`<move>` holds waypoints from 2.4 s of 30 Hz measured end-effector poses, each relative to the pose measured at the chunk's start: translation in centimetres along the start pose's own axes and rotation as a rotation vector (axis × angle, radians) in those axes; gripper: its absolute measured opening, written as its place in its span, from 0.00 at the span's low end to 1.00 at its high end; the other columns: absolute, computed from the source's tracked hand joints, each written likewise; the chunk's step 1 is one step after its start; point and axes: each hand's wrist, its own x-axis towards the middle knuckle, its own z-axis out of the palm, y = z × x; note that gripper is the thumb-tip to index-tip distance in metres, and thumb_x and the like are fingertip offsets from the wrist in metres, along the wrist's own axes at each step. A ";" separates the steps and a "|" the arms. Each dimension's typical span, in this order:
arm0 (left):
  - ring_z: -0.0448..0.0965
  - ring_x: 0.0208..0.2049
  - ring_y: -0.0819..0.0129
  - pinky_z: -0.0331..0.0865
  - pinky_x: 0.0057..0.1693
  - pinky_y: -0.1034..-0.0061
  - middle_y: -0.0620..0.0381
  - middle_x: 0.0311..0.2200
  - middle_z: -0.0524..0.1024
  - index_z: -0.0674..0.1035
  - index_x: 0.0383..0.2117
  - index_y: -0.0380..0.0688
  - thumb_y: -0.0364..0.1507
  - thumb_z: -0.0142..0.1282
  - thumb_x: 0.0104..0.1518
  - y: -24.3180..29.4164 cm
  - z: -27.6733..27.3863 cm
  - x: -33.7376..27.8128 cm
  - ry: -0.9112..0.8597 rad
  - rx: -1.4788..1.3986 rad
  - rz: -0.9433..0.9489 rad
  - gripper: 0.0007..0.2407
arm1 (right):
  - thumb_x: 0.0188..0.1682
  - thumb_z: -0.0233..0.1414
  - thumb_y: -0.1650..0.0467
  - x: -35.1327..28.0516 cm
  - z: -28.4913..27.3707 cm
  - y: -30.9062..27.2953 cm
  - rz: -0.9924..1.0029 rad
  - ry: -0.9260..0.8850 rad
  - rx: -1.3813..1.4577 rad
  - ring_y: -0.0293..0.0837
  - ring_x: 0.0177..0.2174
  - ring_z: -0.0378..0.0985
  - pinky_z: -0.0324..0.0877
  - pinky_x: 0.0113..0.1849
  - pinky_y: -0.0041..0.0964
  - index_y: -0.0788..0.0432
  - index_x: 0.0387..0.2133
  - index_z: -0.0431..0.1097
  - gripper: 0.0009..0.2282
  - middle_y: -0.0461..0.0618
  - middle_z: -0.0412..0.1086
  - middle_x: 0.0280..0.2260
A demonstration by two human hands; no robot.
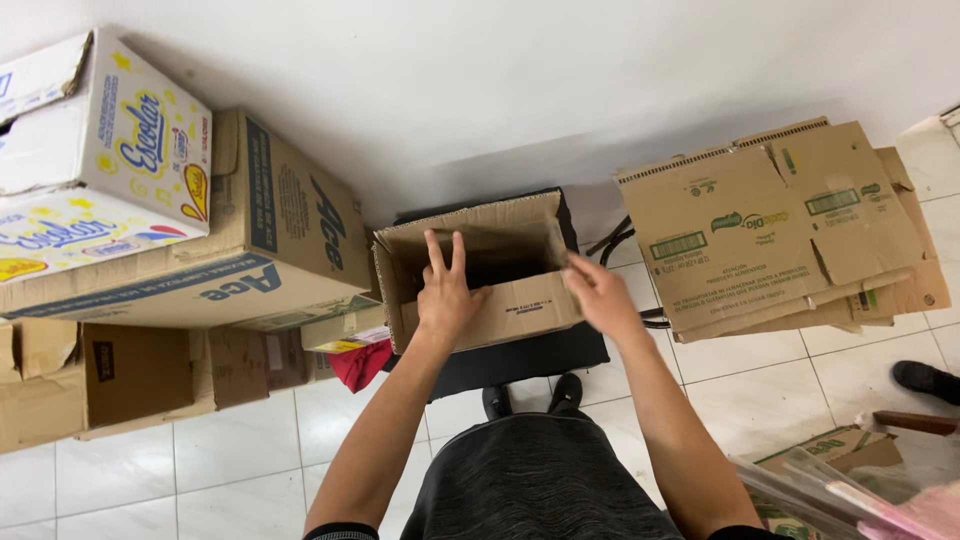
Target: The person folds and closes several cardboard boxes by hand, then stacks them on the floor.
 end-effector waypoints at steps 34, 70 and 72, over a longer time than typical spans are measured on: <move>0.77 0.61 0.31 0.75 0.63 0.45 0.30 0.63 0.75 0.56 0.80 0.71 0.25 0.39 0.68 -10.4 -1.4 -6.9 0.087 -0.846 -0.319 0.32 | 0.57 0.55 0.54 7.8 7.1 1.0 -0.578 -0.322 -0.961 0.58 0.69 0.61 0.64 0.66 0.58 0.56 0.59 0.73 0.24 0.56 0.62 0.68; 0.86 0.49 0.47 0.81 0.57 0.48 0.42 0.55 0.82 0.47 0.81 0.61 0.28 0.51 0.72 -7.8 -4.4 2.4 -0.446 -0.031 0.338 0.33 | 0.37 0.67 0.42 9.3 12.5 5.4 -0.846 -0.380 -0.674 0.69 0.72 0.39 0.44 0.68 0.79 0.39 0.64 0.60 0.42 0.52 0.46 0.71; 0.83 0.53 0.40 0.77 0.59 0.37 0.35 0.56 0.79 0.48 0.80 0.59 0.40 0.38 0.78 -10.5 -0.2 4.5 -0.351 -0.469 0.241 0.26 | 0.41 0.66 0.43 8.8 12.1 4.3 -0.693 -0.348 -0.737 0.67 0.73 0.33 0.32 0.67 0.85 0.34 0.73 0.50 0.47 0.54 0.42 0.73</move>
